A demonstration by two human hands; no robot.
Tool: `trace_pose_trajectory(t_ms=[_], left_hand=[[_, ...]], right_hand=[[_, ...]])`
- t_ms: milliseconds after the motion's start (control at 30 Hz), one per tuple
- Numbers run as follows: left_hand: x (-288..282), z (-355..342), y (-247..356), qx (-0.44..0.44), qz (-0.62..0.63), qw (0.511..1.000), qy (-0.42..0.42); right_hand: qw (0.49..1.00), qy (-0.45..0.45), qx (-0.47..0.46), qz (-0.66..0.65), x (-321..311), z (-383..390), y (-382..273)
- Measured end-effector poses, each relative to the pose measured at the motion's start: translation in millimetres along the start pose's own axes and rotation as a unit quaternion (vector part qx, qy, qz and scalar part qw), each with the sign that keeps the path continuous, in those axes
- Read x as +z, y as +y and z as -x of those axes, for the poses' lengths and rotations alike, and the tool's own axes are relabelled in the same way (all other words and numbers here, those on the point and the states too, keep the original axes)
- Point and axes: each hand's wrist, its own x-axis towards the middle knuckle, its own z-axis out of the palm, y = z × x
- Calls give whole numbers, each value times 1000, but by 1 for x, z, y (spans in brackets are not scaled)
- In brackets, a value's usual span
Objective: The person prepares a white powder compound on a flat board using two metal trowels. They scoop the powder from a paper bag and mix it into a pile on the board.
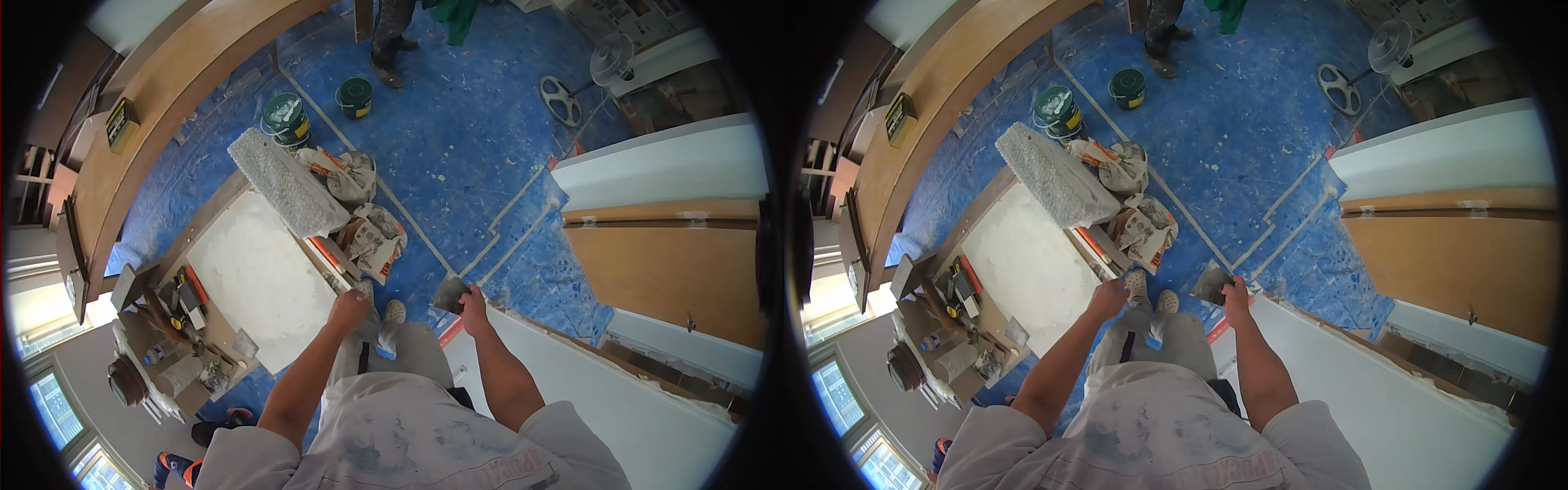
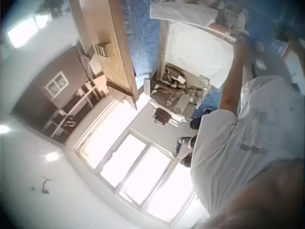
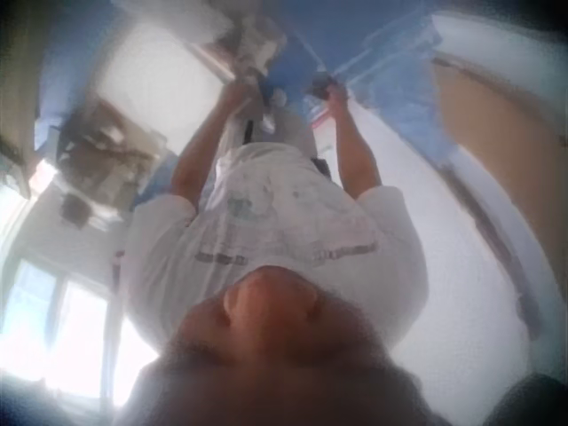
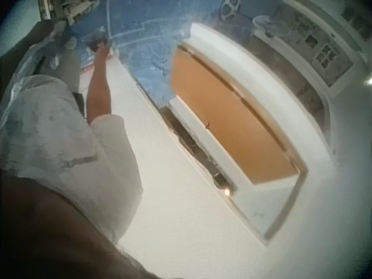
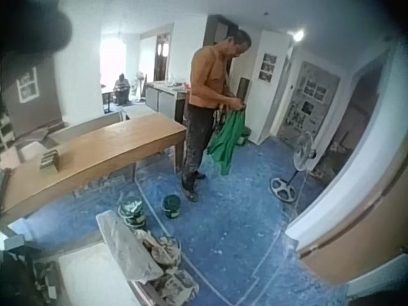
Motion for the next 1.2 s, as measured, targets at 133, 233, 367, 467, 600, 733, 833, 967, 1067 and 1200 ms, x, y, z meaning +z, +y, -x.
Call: trace_pose_trajectory(t_ms=[133, 233, 367, 467, 600, 733, 833, 967, 1067, 1200], left_hand=[[13, -100, 16, 13, -28, 1000, -2], [36, -177, -1, -8, -20, 998, 52], [55, -272, -34, -43, -29, 994, 91], [63, -321, -36, -60, -16, 996, 59], [99, -383, -67, -174, -71, 982, -15], [141, -425, -146, -190, -112, 968, 121], [153, -441, -201, -209, 16, 971, 116], [172, -462, -180, -226, 110, 962, 102], [166, -461, -196, -144, 70, 984, 74], [163, -457, -193, -151, 27, 988, 22]], right_hand=[[985, -5, -49, 166, 9, -31, 3], [974, -40, -57, 214, 5, -74, 40], [956, -132, -4, 260, -1, -157, 96], [949, -74, 161, 260, 10, -218, 133], [823, -174, -170, 514, 21, -279, 174], [853, -206, -202, 434, 38, -330, 242], [963, -89, 234, 102, 100, -327, 228], [967, -45, 252, 13, 115, -340, 237], [959, -109, 250, -83, 135, -345, 237], [945, -102, 291, -105, 151, -347, 227]])
